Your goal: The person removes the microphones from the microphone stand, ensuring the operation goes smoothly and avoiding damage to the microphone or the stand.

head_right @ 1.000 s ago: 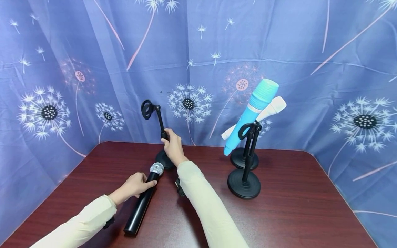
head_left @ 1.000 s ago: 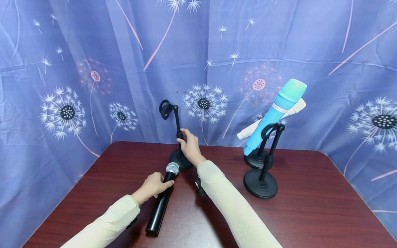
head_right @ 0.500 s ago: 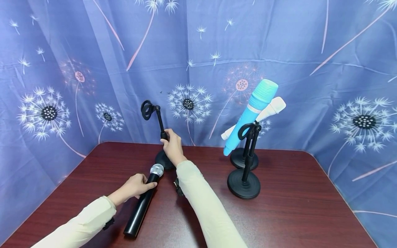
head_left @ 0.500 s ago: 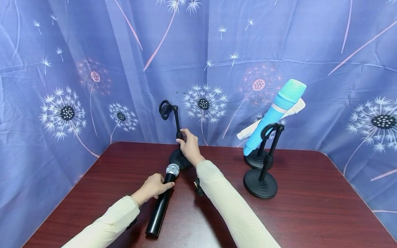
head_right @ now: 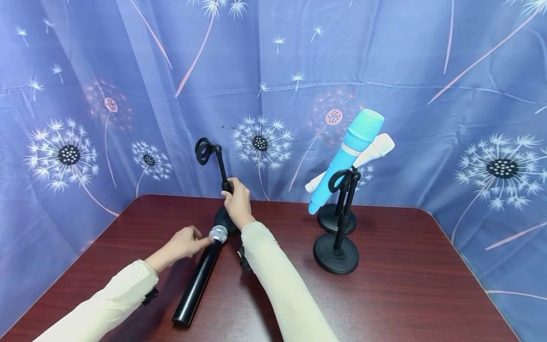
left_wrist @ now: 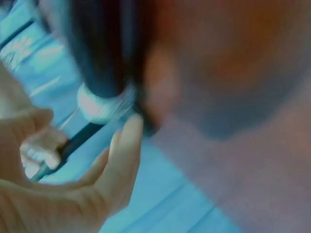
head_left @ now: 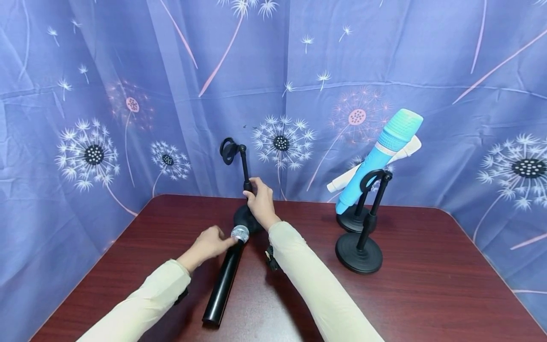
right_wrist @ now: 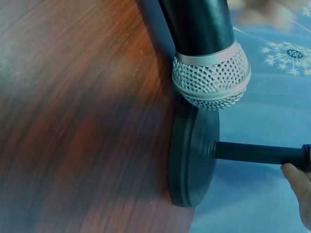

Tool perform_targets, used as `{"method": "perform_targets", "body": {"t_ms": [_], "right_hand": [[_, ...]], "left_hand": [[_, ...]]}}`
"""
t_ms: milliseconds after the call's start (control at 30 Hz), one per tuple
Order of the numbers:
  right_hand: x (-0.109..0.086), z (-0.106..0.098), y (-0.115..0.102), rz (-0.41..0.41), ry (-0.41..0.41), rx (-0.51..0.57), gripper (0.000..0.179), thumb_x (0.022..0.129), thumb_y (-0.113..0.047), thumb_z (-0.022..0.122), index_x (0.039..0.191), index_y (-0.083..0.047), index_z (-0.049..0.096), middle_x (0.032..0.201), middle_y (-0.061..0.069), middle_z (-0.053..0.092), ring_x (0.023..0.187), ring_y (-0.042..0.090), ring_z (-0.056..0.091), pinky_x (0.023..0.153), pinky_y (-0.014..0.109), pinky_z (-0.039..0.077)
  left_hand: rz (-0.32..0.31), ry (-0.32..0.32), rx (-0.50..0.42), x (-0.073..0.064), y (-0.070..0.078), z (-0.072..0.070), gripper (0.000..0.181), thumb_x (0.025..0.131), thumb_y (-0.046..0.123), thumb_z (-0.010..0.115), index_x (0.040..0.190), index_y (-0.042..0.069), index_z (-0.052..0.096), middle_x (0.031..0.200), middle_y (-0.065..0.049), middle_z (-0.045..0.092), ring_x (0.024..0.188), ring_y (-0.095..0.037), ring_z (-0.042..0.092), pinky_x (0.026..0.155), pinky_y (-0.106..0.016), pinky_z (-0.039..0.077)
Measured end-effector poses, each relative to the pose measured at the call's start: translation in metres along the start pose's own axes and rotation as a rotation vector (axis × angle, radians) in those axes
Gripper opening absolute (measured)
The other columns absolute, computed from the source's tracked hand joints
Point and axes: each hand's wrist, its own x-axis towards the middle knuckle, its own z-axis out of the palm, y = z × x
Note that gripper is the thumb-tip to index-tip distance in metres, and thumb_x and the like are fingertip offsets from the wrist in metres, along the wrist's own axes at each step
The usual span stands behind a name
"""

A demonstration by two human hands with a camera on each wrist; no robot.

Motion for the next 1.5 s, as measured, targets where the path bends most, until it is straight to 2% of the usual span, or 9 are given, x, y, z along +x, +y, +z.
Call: {"method": "perform_targets", "body": {"t_ms": [100,300,367,433,533,667,1033,1333,1500], "right_hand": [[0.0,0.0,0.001,-0.007,0.006,0.004,0.031,0.088,-0.002,0.068,0.118,-0.001,0.059,0.109,0.014,0.067,0.099,0.025,0.066,0.086,0.038,0.052],[0.0,0.0,0.001,-0.023,0.013,0.016,0.032,0.087,-0.002,0.069,0.118,-0.001,0.06,0.104,0.015,0.068,0.095,0.026,0.066,0.083,0.039,0.053],[-0.001,0.0,0.002,-0.028,0.016,0.016,0.032,0.087,-0.003,0.069,0.118,-0.001,0.06,0.104,0.015,0.067,0.095,0.026,0.066,0.081,0.037,0.053],[-0.001,0.0,0.002,-0.029,0.015,0.02,0.031,0.088,-0.004,0.069,0.118,-0.002,0.06,0.104,0.014,0.067,0.094,0.025,0.066,0.08,0.035,0.054],[0.0,0.0,0.004,-0.016,0.006,0.024,0.032,0.088,-0.006,0.069,0.119,-0.002,0.059,0.104,0.014,0.066,0.095,0.024,0.066,0.08,0.034,0.054],[-0.001,0.0,0.003,0.001,-0.008,0.033,0.033,0.089,-0.007,0.069,0.121,-0.003,0.059,0.105,0.013,0.066,0.095,0.024,0.066,0.08,0.034,0.054],[-0.001,0.0,0.003,-0.005,0.025,0.016,0.032,0.087,-0.007,0.071,0.116,-0.005,0.061,0.097,0.011,0.066,0.089,0.024,0.065,0.078,0.036,0.053],[-0.004,0.003,0.002,-0.033,0.069,0.021,0.031,0.082,-0.004,0.076,0.11,-0.003,0.063,0.091,0.012,0.067,0.082,0.024,0.066,0.072,0.035,0.054],[-0.003,0.0,0.005,-0.006,0.06,0.042,0.03,0.082,-0.007,0.077,0.109,-0.004,0.064,0.089,0.011,0.066,0.077,0.023,0.067,0.071,0.033,0.054]], "left_hand": [[0.081,0.169,0.014,0.012,0.014,-0.018,0.042,0.088,0.029,0.065,0.105,-0.008,0.057,0.092,-0.019,0.063,0.083,-0.033,0.06,0.076,-0.046,0.048],[0.192,0.507,-0.126,0.032,0.063,-0.054,0.053,0.089,0.023,0.063,0.128,-0.006,0.044,0.12,-0.026,0.048,0.111,-0.041,0.047,0.092,-0.053,0.038],[0.225,0.584,-0.162,0.039,0.079,-0.062,0.058,0.09,0.023,0.063,0.135,-0.004,0.04,0.128,-0.026,0.043,0.118,-0.04,0.042,0.095,-0.052,0.037],[0.25,0.627,-0.188,0.045,0.092,-0.066,0.06,0.091,0.024,0.063,0.139,-0.002,0.037,0.132,-0.025,0.039,0.121,-0.039,0.04,0.097,-0.051,0.037],[0.252,0.632,-0.213,0.054,0.107,-0.067,0.063,0.093,0.028,0.062,0.142,0.002,0.033,0.135,-0.023,0.036,0.123,-0.037,0.04,0.096,-0.05,0.039],[0.221,0.606,-0.23,0.064,0.116,-0.064,0.064,0.095,0.03,0.06,0.146,0.006,0.029,0.136,-0.022,0.036,0.121,-0.038,0.043,0.096,-0.05,0.04],[0.146,0.604,-0.254,0.079,0.125,-0.064,0.062,0.097,0.037,0.056,0.145,0.006,0.032,0.134,-0.023,0.044,0.119,-0.041,0.049,0.097,-0.051,0.04],[0.147,0.635,-0.26,0.084,0.123,-0.071,0.051,0.098,0.035,0.055,0.136,0.003,0.044,0.121,-0.024,0.054,0.114,-0.041,0.052,0.097,-0.05,0.04],[0.147,0.623,-0.263,0.083,0.125,-0.076,0.046,0.096,0.031,0.058,0.131,0.003,0.049,0.122,-0.022,0.058,0.115,-0.039,0.054,0.096,-0.048,0.042]]}}
